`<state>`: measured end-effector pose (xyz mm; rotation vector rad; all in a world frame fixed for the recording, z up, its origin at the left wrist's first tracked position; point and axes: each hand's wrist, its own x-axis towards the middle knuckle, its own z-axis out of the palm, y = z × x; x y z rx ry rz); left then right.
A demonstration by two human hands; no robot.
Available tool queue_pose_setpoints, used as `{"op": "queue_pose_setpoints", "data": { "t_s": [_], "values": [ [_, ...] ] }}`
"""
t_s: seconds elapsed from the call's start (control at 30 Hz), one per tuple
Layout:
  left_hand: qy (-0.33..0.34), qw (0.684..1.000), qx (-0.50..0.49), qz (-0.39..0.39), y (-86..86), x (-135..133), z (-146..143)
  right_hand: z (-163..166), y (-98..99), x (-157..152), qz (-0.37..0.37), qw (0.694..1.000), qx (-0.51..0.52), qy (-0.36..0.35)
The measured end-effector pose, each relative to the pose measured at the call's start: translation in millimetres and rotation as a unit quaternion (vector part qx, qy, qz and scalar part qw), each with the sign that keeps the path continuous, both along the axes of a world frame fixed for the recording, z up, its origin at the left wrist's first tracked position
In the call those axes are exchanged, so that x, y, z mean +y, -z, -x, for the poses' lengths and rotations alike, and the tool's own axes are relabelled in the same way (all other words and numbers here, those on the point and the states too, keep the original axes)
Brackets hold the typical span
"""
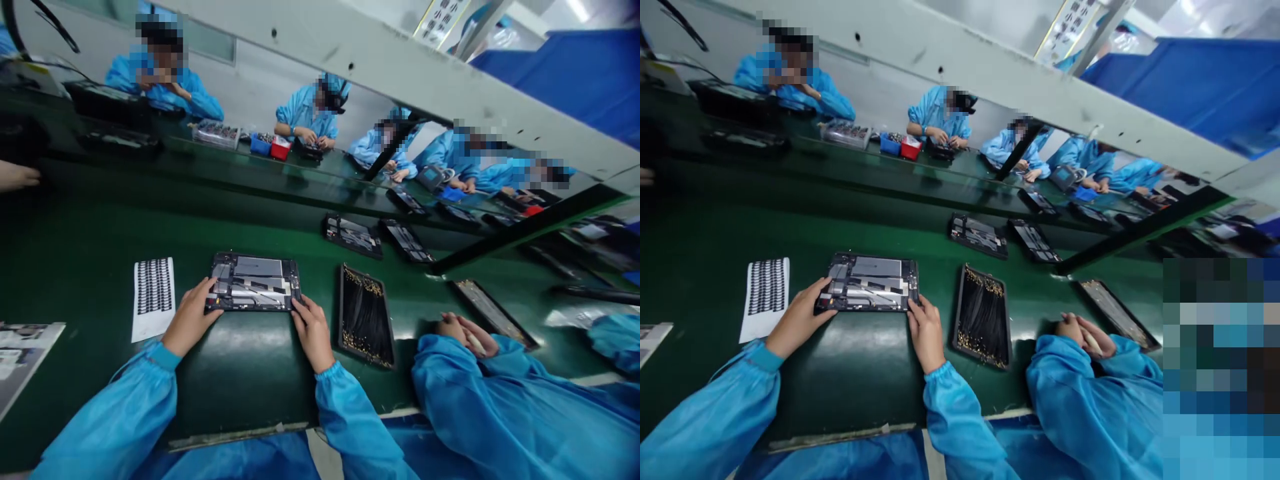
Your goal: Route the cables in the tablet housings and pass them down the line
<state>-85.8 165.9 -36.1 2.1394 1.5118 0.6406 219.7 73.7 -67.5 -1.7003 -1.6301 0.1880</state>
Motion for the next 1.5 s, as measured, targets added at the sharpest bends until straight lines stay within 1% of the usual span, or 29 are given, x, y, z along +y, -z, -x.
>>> {"op": "queue_pose_setpoints", "data": {
  "t_s": [0.07,0.13,0.27,0.33,0.4,0.47,0.57,0.63,0.7,0.83,0.9,0.97,1.0,1.07,1.2,1.27,1.37,1.5],
  "values": [
    [-0.005,1.000,-0.006,-0.006,-1.6,21,0,-1,2.9,18,-0.010,1.000,0.010,0.001],
    [-0.008,1.000,-0.015,-0.017,0.1,32,1,-1,4.9,28,-0.022,1.000,0.009,0.004],
    [-0.013,0.998,-0.045,-0.043,14.3,34,5,-1,8.2,33,-0.040,0.999,-0.005,0.013],
    [-0.018,0.996,-0.058,-0.064,21.2,28,3,-1,9.8,33,-0.047,0.999,-0.009,0.013],
    [-0.026,0.993,-0.064,-0.093,21.6,17,-2,-1,11.4,32,-0.053,0.999,-0.006,0.006],
    [-0.022,0.990,-0.068,-0.124,13.8,2,-7,-1,13.7,29,-0.055,0.998,0.005,-0.003],
    [-0.001,0.982,-0.088,-0.169,-5.5,-17,-6,-3,18.9,23,-0.050,0.998,0.029,-0.007],
    [-0.021,0.976,-0.095,-0.193,-15.4,-25,8,-5,21.6,20,-0.049,0.998,0.046,-0.001],
    [-0.072,0.971,-0.094,-0.207,-19.0,-33,32,-7,21.6,16,-0.052,0.997,0.061,0.007],
    [-0.176,0.955,-0.100,-0.217,-10.6,-51,86,-7,14.1,10,-0.074,0.994,0.079,0.024],
    [-0.211,0.947,-0.109,-0.215,-5.6,-58,101,-5,9.8,9,-0.092,0.992,0.079,0.023],
    [-0.227,0.943,-0.118,-0.211,-4.5,-63,106,-3,6.5,8,-0.107,0.991,0.078,0.014],
    [-0.225,0.944,-0.122,-0.208,-5.8,-65,106,-1,5.1,8,-0.112,0.990,0.079,0.005],
    [-0.201,0.951,-0.124,-0.199,-11.0,-68,99,2,2.5,7,-0.117,0.990,0.083,-0.018],
    [-0.111,0.973,-0.116,-0.168,-23.0,-74,83,13,-4.8,4,-0.104,0.987,0.096,-0.070],
    [-0.088,0.978,-0.110,-0.157,-25.3,-76,79,20,-9.0,3,-0.098,0.986,0.099,-0.095],
    [-0.083,0.979,-0.102,-0.153,-24.6,-76,79,31,-13.6,1,-0.097,0.982,0.095,-0.135],
    [-0.091,0.978,-0.098,-0.159,-23.5,-75,84,39,-14.5,0,-0.099,0.975,0.092,-0.175]
  ]
}}
